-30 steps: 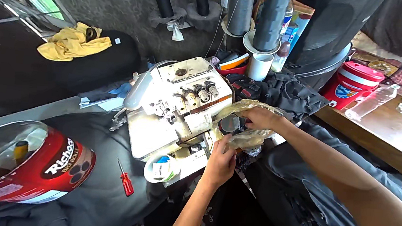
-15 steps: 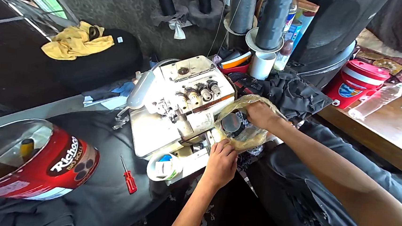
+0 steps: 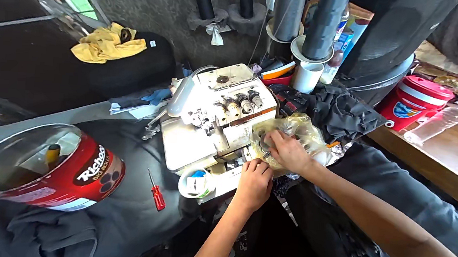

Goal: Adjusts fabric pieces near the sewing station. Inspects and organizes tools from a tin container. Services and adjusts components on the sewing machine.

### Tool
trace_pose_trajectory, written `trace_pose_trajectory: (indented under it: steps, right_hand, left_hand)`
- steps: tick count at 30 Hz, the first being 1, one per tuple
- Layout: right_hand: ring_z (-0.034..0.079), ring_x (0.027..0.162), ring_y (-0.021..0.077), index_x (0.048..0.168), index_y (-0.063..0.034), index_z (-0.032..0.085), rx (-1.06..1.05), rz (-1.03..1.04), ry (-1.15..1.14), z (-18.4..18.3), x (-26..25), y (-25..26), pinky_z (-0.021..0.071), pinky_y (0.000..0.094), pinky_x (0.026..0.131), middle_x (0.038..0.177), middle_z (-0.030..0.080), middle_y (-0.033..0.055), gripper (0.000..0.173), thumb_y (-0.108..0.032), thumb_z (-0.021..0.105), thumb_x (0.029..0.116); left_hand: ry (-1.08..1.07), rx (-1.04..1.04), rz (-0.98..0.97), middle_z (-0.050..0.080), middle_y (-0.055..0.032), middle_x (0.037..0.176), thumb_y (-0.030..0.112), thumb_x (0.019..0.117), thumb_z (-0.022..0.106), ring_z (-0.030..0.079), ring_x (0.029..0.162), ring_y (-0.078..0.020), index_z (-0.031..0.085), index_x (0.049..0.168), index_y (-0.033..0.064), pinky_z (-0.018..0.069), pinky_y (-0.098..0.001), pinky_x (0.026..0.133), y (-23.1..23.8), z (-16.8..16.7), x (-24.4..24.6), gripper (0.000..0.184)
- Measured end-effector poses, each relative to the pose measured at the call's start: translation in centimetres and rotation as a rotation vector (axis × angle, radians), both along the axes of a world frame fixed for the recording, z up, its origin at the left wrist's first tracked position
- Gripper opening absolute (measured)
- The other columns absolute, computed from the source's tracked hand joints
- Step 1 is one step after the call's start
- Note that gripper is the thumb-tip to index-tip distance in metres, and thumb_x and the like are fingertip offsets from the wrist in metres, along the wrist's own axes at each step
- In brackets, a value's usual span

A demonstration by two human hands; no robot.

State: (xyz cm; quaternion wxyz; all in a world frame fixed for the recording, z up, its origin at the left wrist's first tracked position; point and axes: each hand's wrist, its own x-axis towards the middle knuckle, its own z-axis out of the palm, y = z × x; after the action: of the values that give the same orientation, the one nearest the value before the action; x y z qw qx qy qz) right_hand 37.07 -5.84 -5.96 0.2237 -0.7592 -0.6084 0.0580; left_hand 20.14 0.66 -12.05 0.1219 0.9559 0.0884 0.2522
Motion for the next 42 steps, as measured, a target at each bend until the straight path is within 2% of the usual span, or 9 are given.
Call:
trace_pose_trajectory:
  steps: [4, 7, 11, 19, 27, 31, 35, 39, 42]
  right_hand:
    - [0.070, 0.097, 0.0386, 0.110, -0.0051, 0.072, 0.130, 0.147, -0.214, -0.9, -0.3, -0.5, 0.0590, 0.0513, 0.082, 0.107, 0.068, 0.0215, 0.017, -0.009, 0.060, 0.0980]
    - [0.062, 0.118, 0.0415, 0.118, -0.0085, 0.074, -0.138, 0.183, -0.245, -0.4, -0.4, 0.3, 0.0521, 0.0554, 0.096, 0.123, 0.065, 0.0228, 0.025, -0.006, 0.057, 0.1001]
    - [0.061, 0.122, 0.0395, 0.115, -0.0081, 0.073, -0.149, 0.185, -0.214, -0.6, 1.1, 0.9, 0.0515, 0.0563, 0.098, 0.125, 0.064, 0.0204, 0.022, -0.010, 0.055, 0.1022]
    - [0.066, 0.099, 0.0230, 0.098, -0.0061, 0.076, 0.254, 0.152, 0.216, 3.4, 5.3, -0.4, 0.0581, 0.0397, 0.083, 0.113, 0.066, 0.0142, 0.007, -0.006, 0.072, 0.0920]
    - [0.072, 0.093, 0.0144, 0.109, -0.0047, 0.063, 0.417, 0.100, 0.695, 5.0, 6.3, -1.0, 0.0607, 0.0309, 0.081, 0.106, 0.075, 0.0071, 0.014, -0.001, 0.050, 0.1027]
    - [0.075, 0.096, 0.0217, 0.109, -0.0108, 0.059, 0.630, 0.072, 1.084, 4.9, 5.1, -0.8, 0.0614, 0.0372, 0.089, 0.103, 0.076, 0.0102, 0.022, -0.004, 0.039, 0.1056]
    - [0.076, 0.090, 0.0223, 0.110, -0.0212, 0.060, 0.792, 0.160, 1.303, 5.8, 2.9, -0.8, 0.0628, 0.0400, 0.086, 0.093, 0.076, 0.0054, 0.028, -0.015, 0.033, 0.1094]
    - [0.060, 0.054, 0.0037, 0.116, -0.0206, 0.060, 0.678, 0.201, 1.102, 7.1, -1.9, -0.6, 0.0534, 0.0185, 0.050, 0.075, 0.066, -0.0047, 0.020, -0.017, 0.042, 0.1091]
    - [0.058, 0.057, 0.0019, 0.121, -0.0053, 0.068, 0.358, 0.145, 0.785, 7.4, -6.0, 0.3, 0.0507, 0.0183, 0.053, 0.081, 0.068, -0.0025, 0.025, -0.013, 0.050, 0.1057]
  left_hand:
    - [0.013, -0.026, 0.011, 0.074, -0.0086, 0.103, 0.012, 0.0920, 0.064, 0.065, 0.116, -0.0336, 0.073, 0.090, 0.0082, 0.0496, -0.0547, 0.097, 0.0, -0.1, 0.1, 0.011]
    - [0.043, -0.065, 0.001, 0.074, -0.0097, 0.107, 0.011, 0.0928, 0.063, 0.063, 0.120, -0.0347, 0.073, 0.092, 0.0070, 0.0487, -0.0559, 0.099, -0.3, -0.3, 0.2, 0.011]
    - [0.068, -0.100, 0.001, 0.074, -0.0112, 0.109, 0.011, 0.0945, 0.061, 0.063, 0.123, -0.0350, 0.073, 0.095, 0.0050, 0.0490, -0.0554, 0.101, -0.2, -0.1, 0.1, 0.014]
    - [0.064, -0.150, -0.020, 0.073, -0.0094, 0.114, 0.012, 0.0960, 0.059, 0.057, 0.130, -0.0350, 0.075, 0.097, 0.0056, 0.0446, -0.0538, 0.106, 0.3, 1.2, 0.9, 0.016]
    - [0.270, -0.245, -0.034, 0.069, -0.0103, 0.130, 0.013, 0.0988, 0.056, 0.048, 0.141, -0.0328, 0.074, 0.107, 0.0035, 0.0365, -0.0531, 0.114, 0.7, 3.2, 1.5, 0.022]
    - [-0.098, -0.145, -0.051, 0.072, -0.0082, 0.121, 0.015, 0.0968, 0.060, 0.059, 0.128, -0.0325, 0.075, 0.098, 0.0088, 0.0439, -0.0548, 0.107, 0.8, 2.1, 0.5, 0.016]
    - [-0.520, -0.469, -0.019, 0.074, -0.0090, 0.101, 0.007, 0.0933, 0.067, 0.070, 0.101, -0.0154, 0.075, 0.097, 0.0025, 0.0572, -0.0313, 0.092, 0.7, 4.5, -1.6, 0.010]
    - [-0.716, -1.103, 0.120, 0.075, -0.0034, 0.091, 0.000, 0.0947, 0.063, 0.072, 0.083, -0.0093, 0.072, 0.101, -0.0027, 0.0612, -0.0272, 0.080, 2.1, 9.7, -5.3, 0.011]
    - [-0.770, -1.224, 0.324, 0.073, -0.0068, 0.085, -0.005, 0.0953, 0.063, 0.073, 0.079, -0.0141, 0.067, 0.100, -0.0037, 0.0628, -0.0309, 0.076, 5.1, 11.9, -7.4, 0.006]
